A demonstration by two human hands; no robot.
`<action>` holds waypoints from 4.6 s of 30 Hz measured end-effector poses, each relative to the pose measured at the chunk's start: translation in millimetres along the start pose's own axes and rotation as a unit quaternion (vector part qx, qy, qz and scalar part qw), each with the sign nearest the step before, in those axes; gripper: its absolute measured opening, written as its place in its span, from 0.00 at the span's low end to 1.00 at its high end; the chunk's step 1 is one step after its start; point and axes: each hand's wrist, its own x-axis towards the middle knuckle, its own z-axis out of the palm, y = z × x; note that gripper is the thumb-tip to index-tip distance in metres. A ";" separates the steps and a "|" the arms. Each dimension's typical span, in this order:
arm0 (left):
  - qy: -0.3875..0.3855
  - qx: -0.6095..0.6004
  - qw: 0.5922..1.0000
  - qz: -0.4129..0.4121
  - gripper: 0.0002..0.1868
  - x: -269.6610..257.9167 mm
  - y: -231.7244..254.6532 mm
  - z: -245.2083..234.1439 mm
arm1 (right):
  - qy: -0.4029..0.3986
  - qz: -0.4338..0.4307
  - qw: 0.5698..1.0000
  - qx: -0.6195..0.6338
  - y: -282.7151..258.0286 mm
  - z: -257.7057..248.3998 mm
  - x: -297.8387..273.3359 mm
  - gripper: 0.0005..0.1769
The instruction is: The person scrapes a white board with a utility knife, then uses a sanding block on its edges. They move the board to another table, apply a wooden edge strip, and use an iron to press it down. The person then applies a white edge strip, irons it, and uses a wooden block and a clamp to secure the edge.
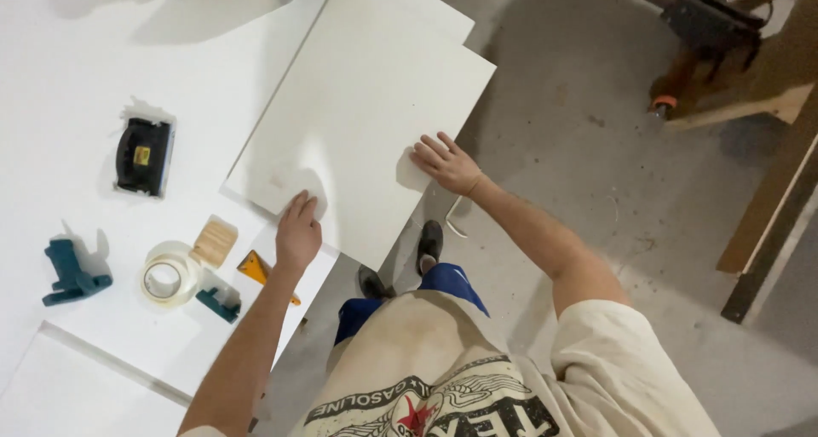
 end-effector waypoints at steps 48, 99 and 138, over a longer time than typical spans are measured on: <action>0.081 -0.341 0.928 -0.126 0.19 320.4 47.8 -56.8 | 0.146 0.799 0.300 0.501 -27.2 -163.2 46.6 0.31; 0.218 -0.093 0.969 0.071 0.09 -96.8 -116.3 -59.0 | -0.190 0.555 0.739 0.331 -324.2 -102.0 203.2 0.31; -0.161 0.009 0.987 0.007 0.57 30.7 43.7 -28.9 | -0.300 0.607 0.730 0.091 -2.2 -23.7 146.4 0.19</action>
